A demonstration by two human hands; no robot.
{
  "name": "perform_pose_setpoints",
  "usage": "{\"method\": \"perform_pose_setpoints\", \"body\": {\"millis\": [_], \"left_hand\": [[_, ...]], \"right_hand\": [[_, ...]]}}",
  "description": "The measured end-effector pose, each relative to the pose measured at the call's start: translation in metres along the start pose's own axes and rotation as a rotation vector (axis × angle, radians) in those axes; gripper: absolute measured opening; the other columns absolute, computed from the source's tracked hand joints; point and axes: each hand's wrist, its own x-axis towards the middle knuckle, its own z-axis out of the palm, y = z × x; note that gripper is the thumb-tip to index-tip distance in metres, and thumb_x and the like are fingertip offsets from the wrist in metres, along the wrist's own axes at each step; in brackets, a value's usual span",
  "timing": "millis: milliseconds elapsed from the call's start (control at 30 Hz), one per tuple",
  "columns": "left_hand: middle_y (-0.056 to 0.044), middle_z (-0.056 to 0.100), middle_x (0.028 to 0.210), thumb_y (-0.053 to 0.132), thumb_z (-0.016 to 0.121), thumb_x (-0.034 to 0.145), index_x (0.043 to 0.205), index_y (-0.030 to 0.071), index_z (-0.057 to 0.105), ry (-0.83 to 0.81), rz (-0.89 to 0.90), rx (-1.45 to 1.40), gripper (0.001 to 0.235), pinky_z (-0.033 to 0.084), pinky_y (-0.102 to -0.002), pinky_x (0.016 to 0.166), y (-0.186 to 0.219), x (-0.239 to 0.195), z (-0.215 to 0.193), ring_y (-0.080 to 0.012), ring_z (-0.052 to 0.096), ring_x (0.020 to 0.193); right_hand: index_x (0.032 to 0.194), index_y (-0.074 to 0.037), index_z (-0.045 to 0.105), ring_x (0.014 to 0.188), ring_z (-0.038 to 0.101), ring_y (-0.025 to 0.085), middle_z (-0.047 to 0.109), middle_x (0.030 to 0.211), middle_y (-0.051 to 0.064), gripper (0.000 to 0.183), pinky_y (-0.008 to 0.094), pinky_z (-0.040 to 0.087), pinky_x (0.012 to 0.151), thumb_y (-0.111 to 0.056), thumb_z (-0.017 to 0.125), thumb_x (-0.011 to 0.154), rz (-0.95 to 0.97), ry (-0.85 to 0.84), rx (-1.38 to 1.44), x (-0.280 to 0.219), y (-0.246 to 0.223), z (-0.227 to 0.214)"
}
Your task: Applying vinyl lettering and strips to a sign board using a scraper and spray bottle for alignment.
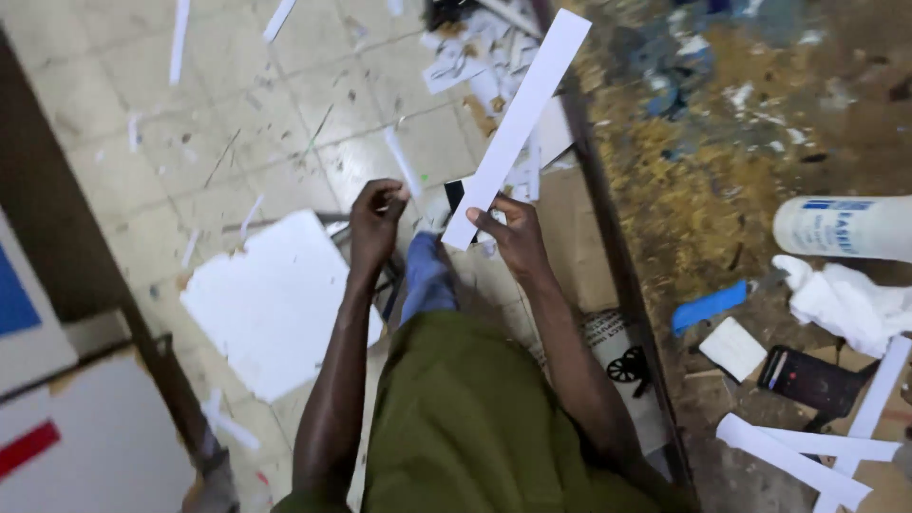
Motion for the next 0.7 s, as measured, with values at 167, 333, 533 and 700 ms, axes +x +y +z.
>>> {"method": "perform_pose_setpoints", "body": {"millis": [167,333,533,700], "left_hand": [[-0.039,0.065,0.143,0.019,0.083,0.107,0.147,-0.005,0.063,0.070,-0.008,0.309,0.051,0.046,-0.073,0.119,-0.047,-0.092,-0.037,-0.0635,0.059,0.140],[-0.031,0.039,0.176,0.032,0.085,0.104,0.168,0.007,0.047,0.142,-0.215,0.667,0.078,0.039,-0.075,0.126,-0.131,-0.127,-0.082,-0.0539,0.030,0.167],[-0.034,0.039,0.177,0.028,0.082,0.103,0.169,0.003,0.047,0.123,-0.138,0.781,0.079,0.040,-0.071,0.125,-0.114,-0.115,-0.101,-0.0545,0.034,0.166],[-0.034,0.037,0.179,0.036,0.088,0.102,0.174,0.003,0.040,0.139,0.010,0.962,0.092,0.027,-0.064,0.135,-0.147,-0.050,-0.143,-0.0531,0.032,0.168]], "right_hand": [[0.101,0.000,0.083,0.129,0.062,0.023,0.080,0.109,0.010,0.014,0.056,0.046,0.121,-0.012,0.090,0.100,0.131,-0.176,0.130,-0.047,0.049,0.062],[0.104,-0.003,0.085,0.128,0.060,0.020,0.077,0.109,0.008,0.013,0.053,0.044,0.122,-0.015,0.089,0.103,0.266,-0.304,0.106,-0.063,0.060,0.104],[0.097,-0.006,0.082,0.124,0.059,0.021,0.074,0.104,0.008,0.014,0.050,0.042,0.121,-0.017,0.088,0.104,0.337,-0.343,0.070,-0.055,0.066,0.132],[0.105,-0.005,0.086,0.124,0.059,0.018,0.075,0.108,0.005,0.012,0.046,0.043,0.123,-0.017,0.090,0.102,0.349,-0.288,0.009,-0.049,0.061,0.138]]}}
